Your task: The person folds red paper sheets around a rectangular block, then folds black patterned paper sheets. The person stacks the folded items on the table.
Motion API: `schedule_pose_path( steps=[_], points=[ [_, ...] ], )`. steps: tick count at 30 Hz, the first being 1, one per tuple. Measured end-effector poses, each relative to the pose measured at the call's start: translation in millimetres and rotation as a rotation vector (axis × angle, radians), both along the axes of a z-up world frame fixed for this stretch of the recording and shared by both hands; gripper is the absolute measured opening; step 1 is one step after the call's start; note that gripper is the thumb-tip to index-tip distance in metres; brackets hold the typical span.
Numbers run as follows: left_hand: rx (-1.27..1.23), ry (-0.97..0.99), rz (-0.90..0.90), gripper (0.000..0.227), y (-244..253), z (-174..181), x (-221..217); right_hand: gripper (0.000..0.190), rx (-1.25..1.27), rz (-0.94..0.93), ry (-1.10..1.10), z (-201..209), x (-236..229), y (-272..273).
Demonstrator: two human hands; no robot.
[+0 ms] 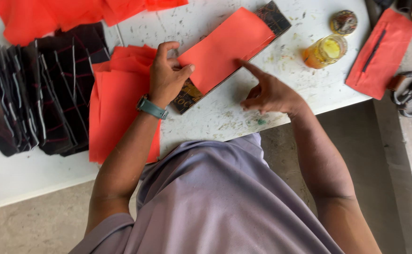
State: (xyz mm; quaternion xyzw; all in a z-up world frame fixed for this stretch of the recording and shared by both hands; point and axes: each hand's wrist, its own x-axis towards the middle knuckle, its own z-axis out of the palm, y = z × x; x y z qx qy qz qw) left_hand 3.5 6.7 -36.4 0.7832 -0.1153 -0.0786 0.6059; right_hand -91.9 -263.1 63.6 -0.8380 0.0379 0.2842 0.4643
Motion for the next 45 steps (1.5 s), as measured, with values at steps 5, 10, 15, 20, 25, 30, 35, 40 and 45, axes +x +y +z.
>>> schedule_pose_path(
  steps=[5, 10, 15, 20, 25, 30, 35, 40, 45],
  points=[
    [-0.003, 0.003, 0.017, 0.057, 0, -2, 2, 0.101, -0.302, 0.236, -0.005, 9, -24, 64],
    [-0.033, -0.022, 0.012, 0.056, 0, 2, 0, 0.098, 0.066, 0.033, -0.082, -5, -10, 34],
    [-0.006, 0.014, 0.017, 0.055, -1, 4, -2, 0.102, 0.436, -0.354, -0.143, -20, 25, -52],
    [-0.004, 0.018, 0.015, 0.055, 0, 4, -2, 0.101, 0.373, -0.352, -0.119, -36, 30, -65],
    [0.007, 0.017, 0.010, 0.055, -2, 4, -2, 0.102, 0.231, -0.326, -0.107, -30, 30, -58],
    [0.034, 0.020, 0.024, 0.054, 1, 0, -1, 0.105, -0.220, -0.147, -0.143, -17, 26, -25],
    [-0.041, -0.032, 0.011, 0.053, -1, -2, 0, 0.109, -0.368, 0.131, -0.258, -8, -5, 39],
    [0.073, 0.009, -0.002, 0.058, 1, 8, 5, 0.102, -0.562, 0.289, -0.207, -5, -21, 88],
    [0.109, 0.021, -0.052, 0.063, 3, 20, 14, 0.093, -0.490, 0.267, -0.286, -11, -18, 71]
  ],
)
